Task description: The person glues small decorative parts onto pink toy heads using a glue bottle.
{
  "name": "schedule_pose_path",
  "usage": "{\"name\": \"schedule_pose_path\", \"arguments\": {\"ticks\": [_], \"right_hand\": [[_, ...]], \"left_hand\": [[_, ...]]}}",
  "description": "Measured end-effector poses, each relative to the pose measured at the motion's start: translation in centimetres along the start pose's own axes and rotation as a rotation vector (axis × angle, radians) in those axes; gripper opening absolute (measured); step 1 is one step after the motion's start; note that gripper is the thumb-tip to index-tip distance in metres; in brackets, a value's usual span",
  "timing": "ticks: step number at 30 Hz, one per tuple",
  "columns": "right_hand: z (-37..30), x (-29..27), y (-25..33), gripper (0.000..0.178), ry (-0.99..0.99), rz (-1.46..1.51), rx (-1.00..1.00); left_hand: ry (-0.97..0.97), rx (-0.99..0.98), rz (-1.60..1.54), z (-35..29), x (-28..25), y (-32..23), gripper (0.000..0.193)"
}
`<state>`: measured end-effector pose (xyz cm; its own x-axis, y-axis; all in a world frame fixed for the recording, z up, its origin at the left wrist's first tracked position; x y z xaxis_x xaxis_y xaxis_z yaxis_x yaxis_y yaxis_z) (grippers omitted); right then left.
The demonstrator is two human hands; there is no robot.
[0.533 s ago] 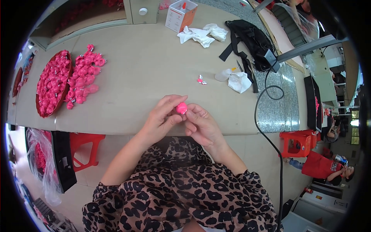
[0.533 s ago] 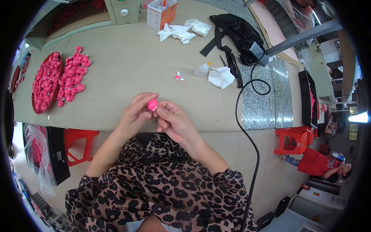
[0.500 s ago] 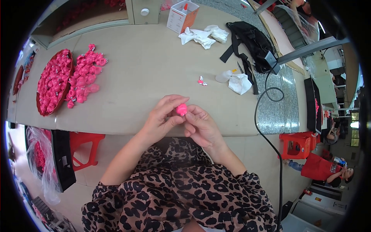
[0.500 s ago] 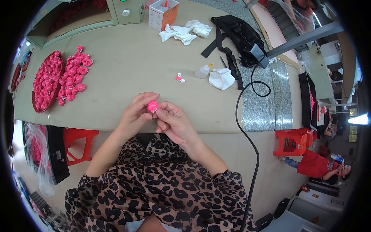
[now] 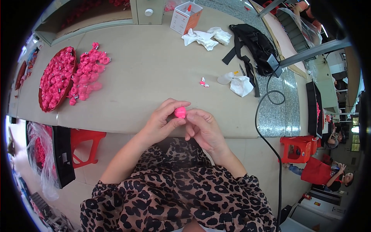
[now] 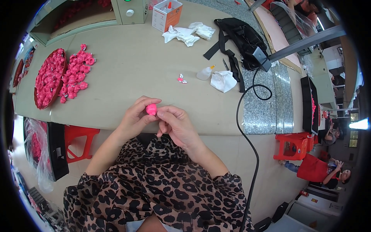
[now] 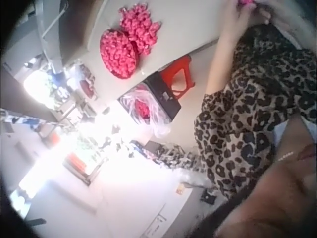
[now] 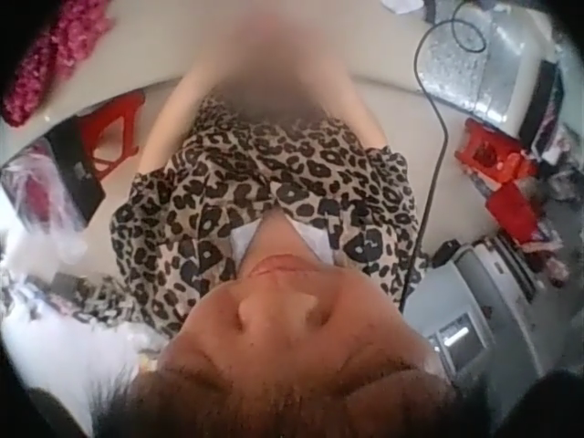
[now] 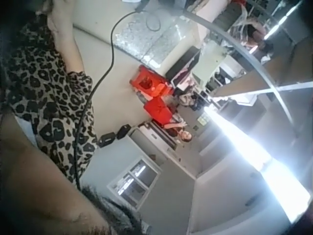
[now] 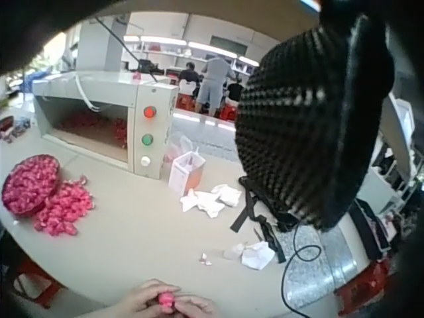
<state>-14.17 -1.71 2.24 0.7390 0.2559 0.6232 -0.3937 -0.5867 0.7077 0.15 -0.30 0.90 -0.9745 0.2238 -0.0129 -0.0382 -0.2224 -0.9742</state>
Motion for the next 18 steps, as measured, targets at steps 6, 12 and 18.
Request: {"name": "schedule_pose_path", "arguments": {"ticks": [6,12,18], "right_hand": [[0.16,-0.17,-0.39,0.015,-0.007,0.000,0.020],[0.16,-0.25,-0.49,0.015,-0.048,-0.011,0.033],[0.26,-0.17,-0.51,0.015,-0.074,0.006,0.058]], "left_hand": [[-0.011,0.042,0.090,-0.01,0.07,-0.26,0.035],[-0.058,0.019,0.270,-0.03,0.31,-0.50,0.027],[-0.084,0.033,0.304,-0.02,0.42,-0.23,0.024]]}}
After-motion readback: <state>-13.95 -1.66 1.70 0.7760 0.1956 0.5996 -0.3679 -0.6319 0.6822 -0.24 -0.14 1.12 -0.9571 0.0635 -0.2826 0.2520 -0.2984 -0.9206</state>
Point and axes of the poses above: each hand's wrist, its own z-axis towards the middle knuckle, its own x-axis out of the palm, y = z × x, the point moved 2 cm from there along z, towards the middle knuckle, and after that the axes turned 1 degree about -y, right-handed, at the moved point
